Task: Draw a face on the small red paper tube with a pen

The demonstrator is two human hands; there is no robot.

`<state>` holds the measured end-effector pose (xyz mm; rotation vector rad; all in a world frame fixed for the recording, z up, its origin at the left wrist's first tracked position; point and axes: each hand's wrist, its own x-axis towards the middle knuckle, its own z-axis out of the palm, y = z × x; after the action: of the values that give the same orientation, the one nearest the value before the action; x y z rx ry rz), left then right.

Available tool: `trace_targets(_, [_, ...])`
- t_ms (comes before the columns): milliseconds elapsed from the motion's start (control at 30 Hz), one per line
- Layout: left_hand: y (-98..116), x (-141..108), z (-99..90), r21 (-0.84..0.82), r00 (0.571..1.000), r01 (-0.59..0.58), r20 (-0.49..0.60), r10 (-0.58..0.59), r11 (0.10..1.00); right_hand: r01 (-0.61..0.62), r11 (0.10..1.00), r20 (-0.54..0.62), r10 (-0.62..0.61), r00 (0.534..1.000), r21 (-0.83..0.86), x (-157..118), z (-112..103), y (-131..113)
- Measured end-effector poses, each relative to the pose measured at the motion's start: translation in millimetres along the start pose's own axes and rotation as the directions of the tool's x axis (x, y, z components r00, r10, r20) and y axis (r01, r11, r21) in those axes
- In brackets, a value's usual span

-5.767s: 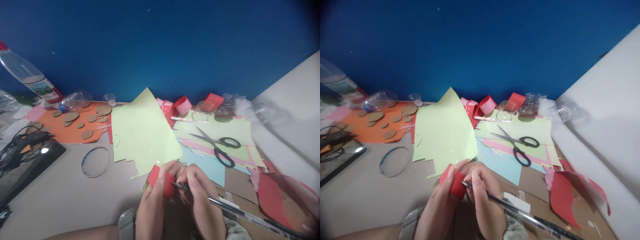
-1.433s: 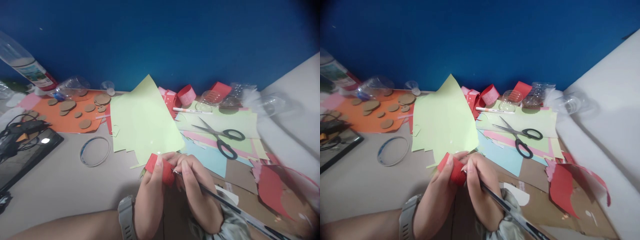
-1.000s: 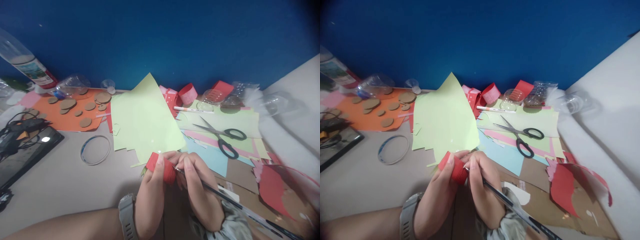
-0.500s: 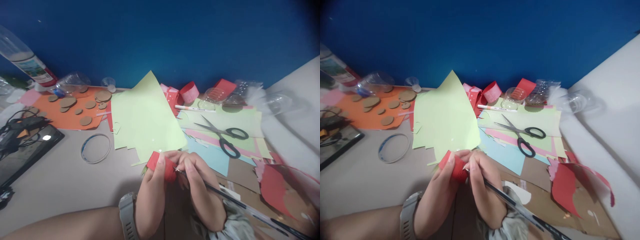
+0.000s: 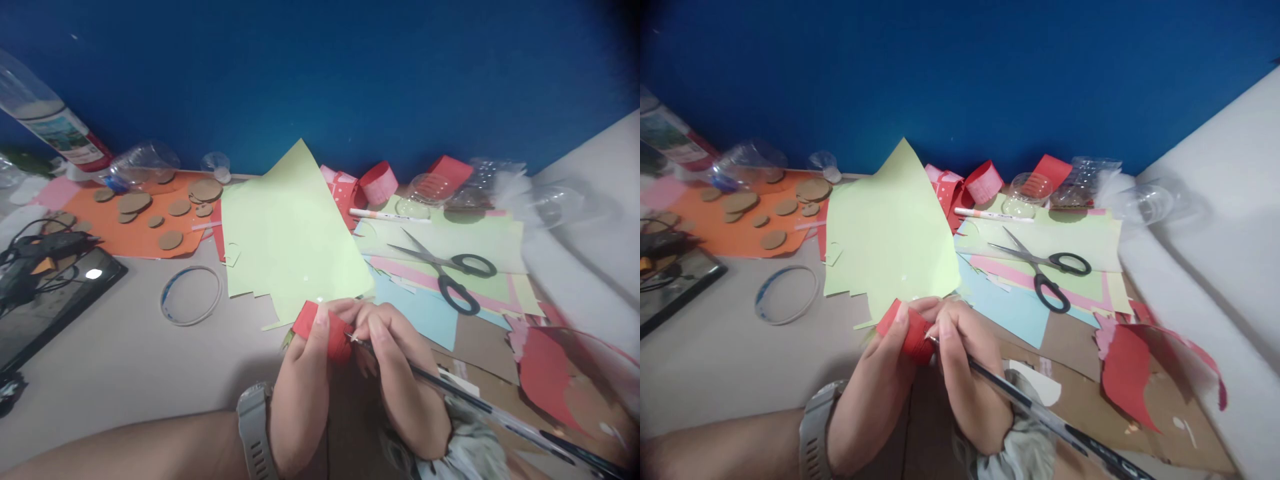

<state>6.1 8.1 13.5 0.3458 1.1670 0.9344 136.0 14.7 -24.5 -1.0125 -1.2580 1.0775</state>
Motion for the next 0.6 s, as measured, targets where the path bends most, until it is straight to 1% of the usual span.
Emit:
trace_targets(167, [-3.8,3.0,-2.6,0.066,0.999,0.003,-0.038,0.000,0.998,-0.011,1.000,-0.029,0.010,1.000,-0.029,1.1,1.3,-2.4])
trace_targets(267, [-3.0,3.2,-1.5,0.061,0.999,-0.004,-0.039,0.007,0.998,-0.013,0.999,-0.008,0.013,1.000,-0.045,0.5,-0.9,-1.4])
trace_targets(400, [-1.4,2.0,-1.0,0.034,1.000,-0.001,0.005,0.000,0.999,-0.017,0.999,0.009,0.017,1.000,-0.028,-0.5,-2.7,-0.1])
trace_targets(500, [-1.4,2.2,-2.7,0.071,1.000,0.004,-0.009,-0.003,0.997,-0.024,0.999,0.013,0.025,1.000,-0.022,-0.1,-1.6,-1.5])
trace_targets(600, [-2.0,2.7,-4.4,0.088,0.999,0.028,-0.031,-0.026,0.996,-0.005,0.999,0.025,0.006,1.000,-0.045,1.0,-0.5,-3.7])
